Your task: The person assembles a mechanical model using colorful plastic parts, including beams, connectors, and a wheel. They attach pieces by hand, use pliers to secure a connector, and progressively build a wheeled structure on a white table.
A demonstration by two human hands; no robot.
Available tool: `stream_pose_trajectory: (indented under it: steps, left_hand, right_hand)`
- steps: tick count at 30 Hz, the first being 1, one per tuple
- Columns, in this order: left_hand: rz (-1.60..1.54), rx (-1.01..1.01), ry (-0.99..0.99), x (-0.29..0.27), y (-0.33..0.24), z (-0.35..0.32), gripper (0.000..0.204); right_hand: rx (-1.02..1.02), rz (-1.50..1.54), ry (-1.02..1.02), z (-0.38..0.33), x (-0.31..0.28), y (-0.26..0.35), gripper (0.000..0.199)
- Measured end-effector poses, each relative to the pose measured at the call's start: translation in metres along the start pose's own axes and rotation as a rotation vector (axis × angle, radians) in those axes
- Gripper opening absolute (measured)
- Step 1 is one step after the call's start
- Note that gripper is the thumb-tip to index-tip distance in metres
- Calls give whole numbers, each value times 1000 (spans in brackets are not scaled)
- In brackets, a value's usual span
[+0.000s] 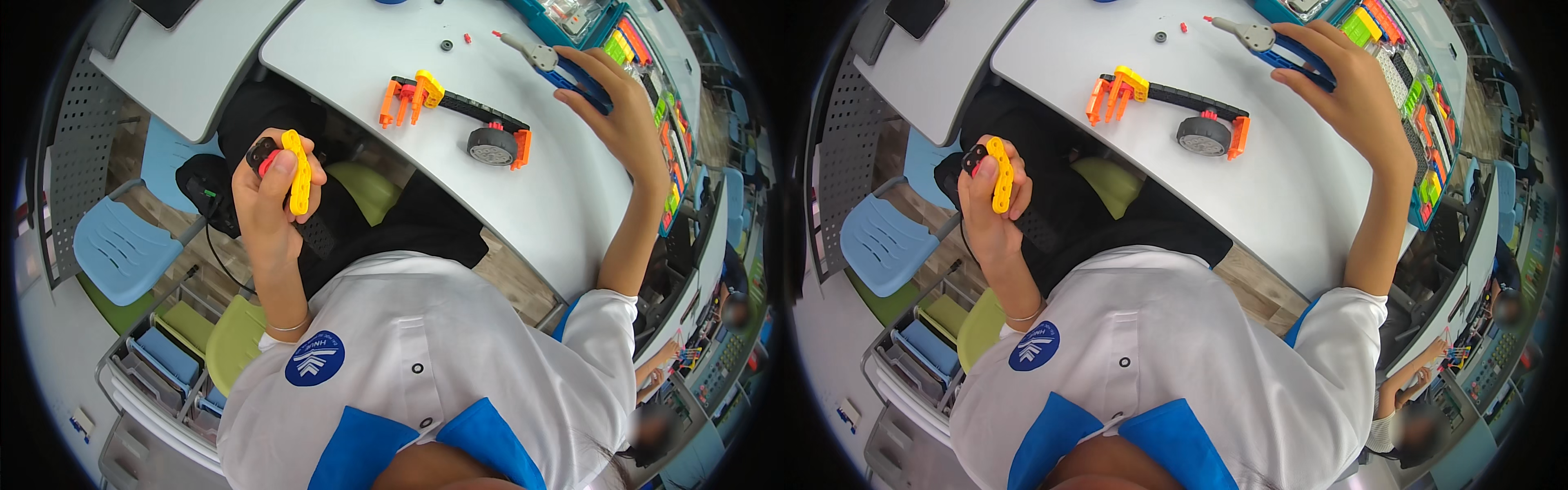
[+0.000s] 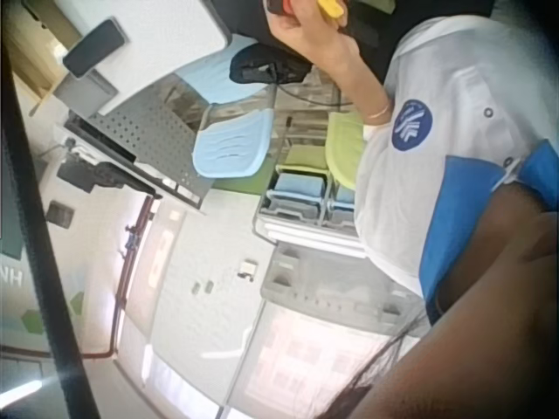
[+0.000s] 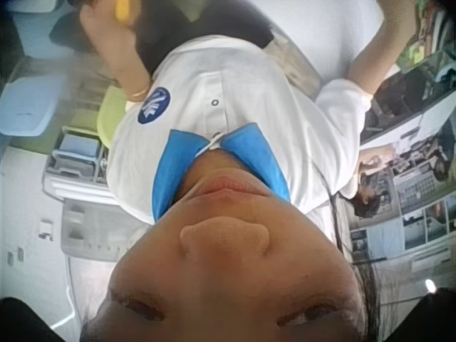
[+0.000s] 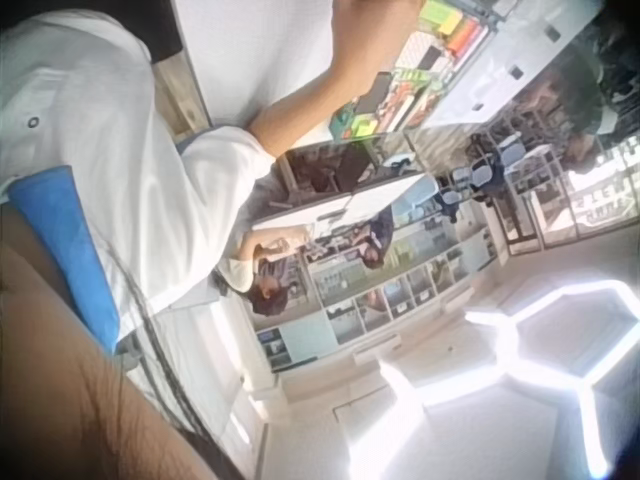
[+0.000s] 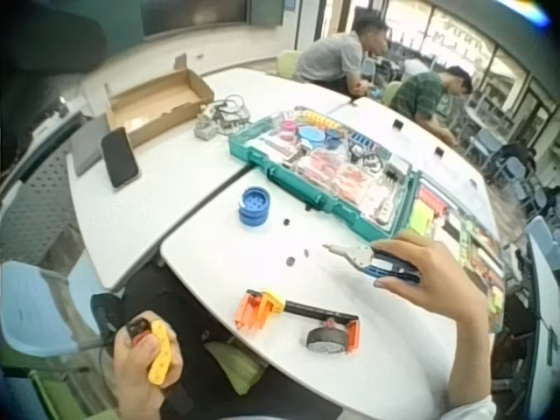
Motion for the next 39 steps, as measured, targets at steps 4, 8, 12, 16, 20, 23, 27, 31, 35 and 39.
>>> stream_pose_trajectory:
  steps: [4, 8, 12, 16, 20, 23, 27, 31, 35, 39]
  left_hand:
    - [-13, -34, 6, -2, 4, -3, 30]
    - [-40, -33, -7, -3, 7, -1, 27]
    - [-31, -44, 11, -1, 7, -3, 26]
    - [-10, -40, 20, 1, 5, -2, 26]
    - [45, -70, 20, 1, 6, -3, 30]
    - [74, -96, 47, 3, 8, -1, 32]
    - [77, -116, 77, 7, 11, 0, 33]
    - [74, -122, 77, 11, 10, -1, 33]
    - [60, -124, 58, 18, 10, 0, 30]
    - [41, -180, 124, 34, 13, -3, 29]
  right_hand:
    - [63, 49, 73, 3, 17, -10, 50]
    - [33, -14, 5, 3, 17, -8, 54]
    - [80, -34, 78, 1, 26, -11, 53]
    - [65, 14, 79, 2, 26, -7, 52]
    - [155, 62, 203, 3, 27, -3, 52]
    - [149, 77, 124, 3, 26, -3, 53]
    - [119, 56, 171, -2, 37, -12, 54]
    - [227, 85, 264, 1, 36, -12, 55]
    - [105, -28, 59, -3, 37, -16, 55]
    - [42, -131, -75, -1, 30, -1, 45]
Point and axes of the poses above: each hand's wrist, its own z-axis towards the middle knuckle, its own x-axis out of the palm, y = z × x, the point moved 8 cm from there along z, towards the middle knuckle, and after that the axes turned 8 degrees about y, right-handed, at the moved point
